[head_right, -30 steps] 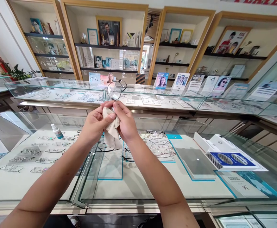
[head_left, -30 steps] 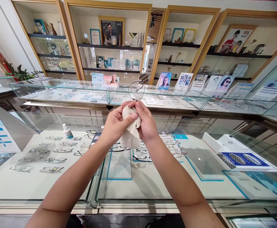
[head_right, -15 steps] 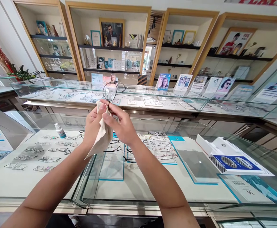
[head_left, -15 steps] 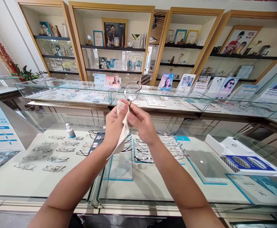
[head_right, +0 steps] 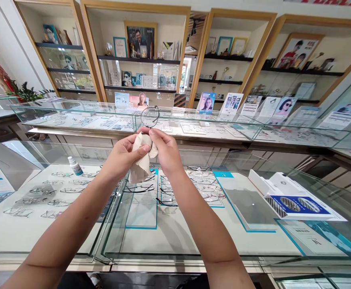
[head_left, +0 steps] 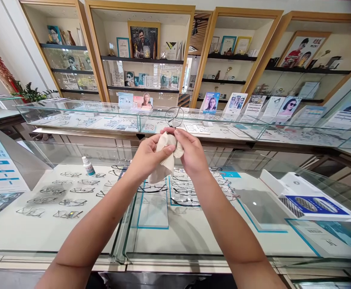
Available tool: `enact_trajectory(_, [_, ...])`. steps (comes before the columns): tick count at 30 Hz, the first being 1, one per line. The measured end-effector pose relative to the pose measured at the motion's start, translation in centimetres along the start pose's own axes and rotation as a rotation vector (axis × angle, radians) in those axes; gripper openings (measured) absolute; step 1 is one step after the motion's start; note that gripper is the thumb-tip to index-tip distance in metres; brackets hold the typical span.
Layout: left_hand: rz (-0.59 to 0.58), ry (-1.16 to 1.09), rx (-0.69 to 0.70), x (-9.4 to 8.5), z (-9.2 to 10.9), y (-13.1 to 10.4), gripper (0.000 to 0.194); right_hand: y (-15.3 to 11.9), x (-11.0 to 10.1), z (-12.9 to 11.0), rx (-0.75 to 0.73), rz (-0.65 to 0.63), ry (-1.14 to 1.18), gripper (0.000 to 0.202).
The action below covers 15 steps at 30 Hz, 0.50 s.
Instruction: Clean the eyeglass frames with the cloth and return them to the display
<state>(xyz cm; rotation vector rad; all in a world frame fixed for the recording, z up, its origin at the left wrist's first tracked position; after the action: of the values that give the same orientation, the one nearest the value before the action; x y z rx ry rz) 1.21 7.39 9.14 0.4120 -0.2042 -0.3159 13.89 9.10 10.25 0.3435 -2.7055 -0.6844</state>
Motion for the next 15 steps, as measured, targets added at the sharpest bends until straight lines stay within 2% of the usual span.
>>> enact_trajectory(5, [0.095, -0.005, 0.055, 0.3, 0.0, -0.1, 0.045, -0.4, 0.5, -0.1, 0.012, -0.039, -0.033, 0.025])
enact_trajectory(10, [0.210, -0.012, 0.170, 0.6, 0.5, -0.4, 0.045, -1.2, 1.4, -1.1, -0.085, -0.107, -0.181, 0.049])
enact_trajectory(15, [0.243, 0.020, 0.228, 0.3, 0.7, -0.5, 0.048, -1.1, 1.5, -1.0, -0.102, -0.139, -0.184, 0.038])
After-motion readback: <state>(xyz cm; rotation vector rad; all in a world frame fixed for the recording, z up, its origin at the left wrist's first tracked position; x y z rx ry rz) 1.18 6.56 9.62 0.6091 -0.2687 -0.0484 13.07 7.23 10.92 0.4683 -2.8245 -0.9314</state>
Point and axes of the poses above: each hand's wrist, its own y-axis towards the middle knuckle, its own x-axis out of the palm, z = x × y, the point moved 6 cm from there along y, towards the middle knuckle, and after that the axes turned 1 degree about x, right-handed, at the moved point
